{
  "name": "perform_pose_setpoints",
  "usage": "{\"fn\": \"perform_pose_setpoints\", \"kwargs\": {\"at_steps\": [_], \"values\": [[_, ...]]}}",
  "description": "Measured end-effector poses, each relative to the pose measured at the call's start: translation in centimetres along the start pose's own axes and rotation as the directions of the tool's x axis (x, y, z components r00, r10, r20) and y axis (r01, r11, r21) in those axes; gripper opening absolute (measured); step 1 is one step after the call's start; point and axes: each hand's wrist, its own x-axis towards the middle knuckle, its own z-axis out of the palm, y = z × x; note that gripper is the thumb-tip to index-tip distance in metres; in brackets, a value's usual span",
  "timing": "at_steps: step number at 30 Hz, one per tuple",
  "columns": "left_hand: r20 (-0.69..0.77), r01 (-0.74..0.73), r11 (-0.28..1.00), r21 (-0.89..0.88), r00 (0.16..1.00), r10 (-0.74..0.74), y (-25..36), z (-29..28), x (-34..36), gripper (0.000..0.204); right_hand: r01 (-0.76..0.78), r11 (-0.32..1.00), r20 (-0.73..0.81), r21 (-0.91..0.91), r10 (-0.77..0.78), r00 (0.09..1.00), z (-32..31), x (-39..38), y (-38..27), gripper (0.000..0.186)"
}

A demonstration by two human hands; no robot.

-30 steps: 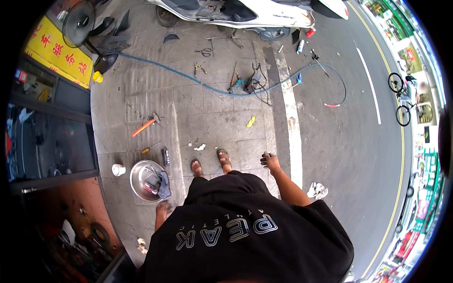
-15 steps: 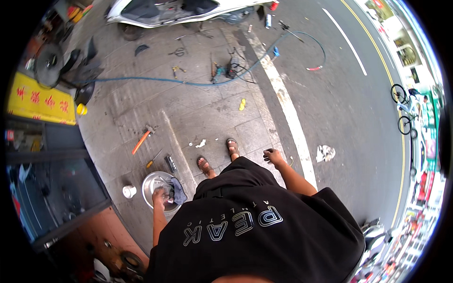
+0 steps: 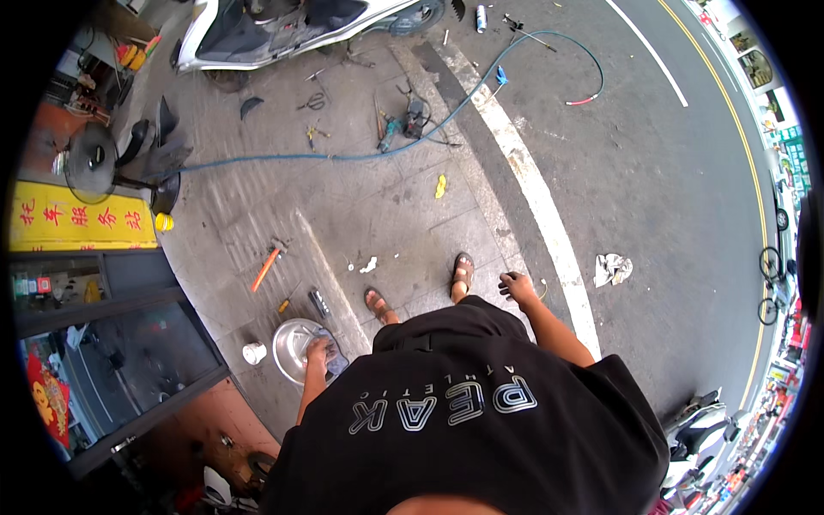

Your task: The person walks around a scooter, opens the under-seat storage area, and uses an electric driver and manual tools to work inside the compartment.

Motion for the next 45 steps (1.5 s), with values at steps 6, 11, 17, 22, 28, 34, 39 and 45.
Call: {"fn": "perform_pose_setpoints", "kwargs": {"at_steps": [6,11,17,22,28,34,39,45], "values": [[0.218,-0.189,0.967,0.172,0.964,0.150,5.5,13.4,-0.9,0.027,0.022,0.989,-0.142,0.147,-0.001,0.990,-11.3,4.8,2.0,0.032],[0.357,-0.296,0.877,0.378,0.921,0.157,13.3,26.7,-4.7,0.029,-0.040,0.950,-0.289,0.308,0.134,0.948,-18.9,8.8,6.2,0.028],[0.385,-0.338,0.812,0.476,0.910,0.153,19.8,32.8,-4.0,0.028,-0.169,0.883,-0.245,0.439,0.299,0.922,-19.9,12.3,8.2,0.028],[0.203,-0.117,0.852,0.510,0.979,0.012,22.4,31.6,3.7,0.027,-0.163,0.864,-0.106,0.476,0.240,0.965,-18.6,14.4,2.2,0.032],[0.188,-0.157,0.829,0.536,0.980,0.064,31.7,44.6,9.2,0.026,-0.215,0.853,-0.097,0.476,0.294,0.951,-25.4,18.5,-3.1,0.034],[0.615,-0.503,0.737,0.452,0.774,0.152,47.6,69.4,3.5,0.036,-0.064,0.887,-0.336,0.457,0.239,0.911,-38.7,25.4,-11.8,0.032],[0.643,-0.585,0.731,0.352,0.718,0.265,56.6,79.2,2.1,0.028,0.045,0.851,-0.357,0.523,0.171,0.918,-44.6,30.4,-23.9,0.034],[0.386,-0.358,0.833,0.421,0.902,0.193,55.1,80.2,9.5,0.023,-0.132,0.870,-0.231,0.475,0.267,0.936,-50.9,39.2,-25.2,0.032]]}}
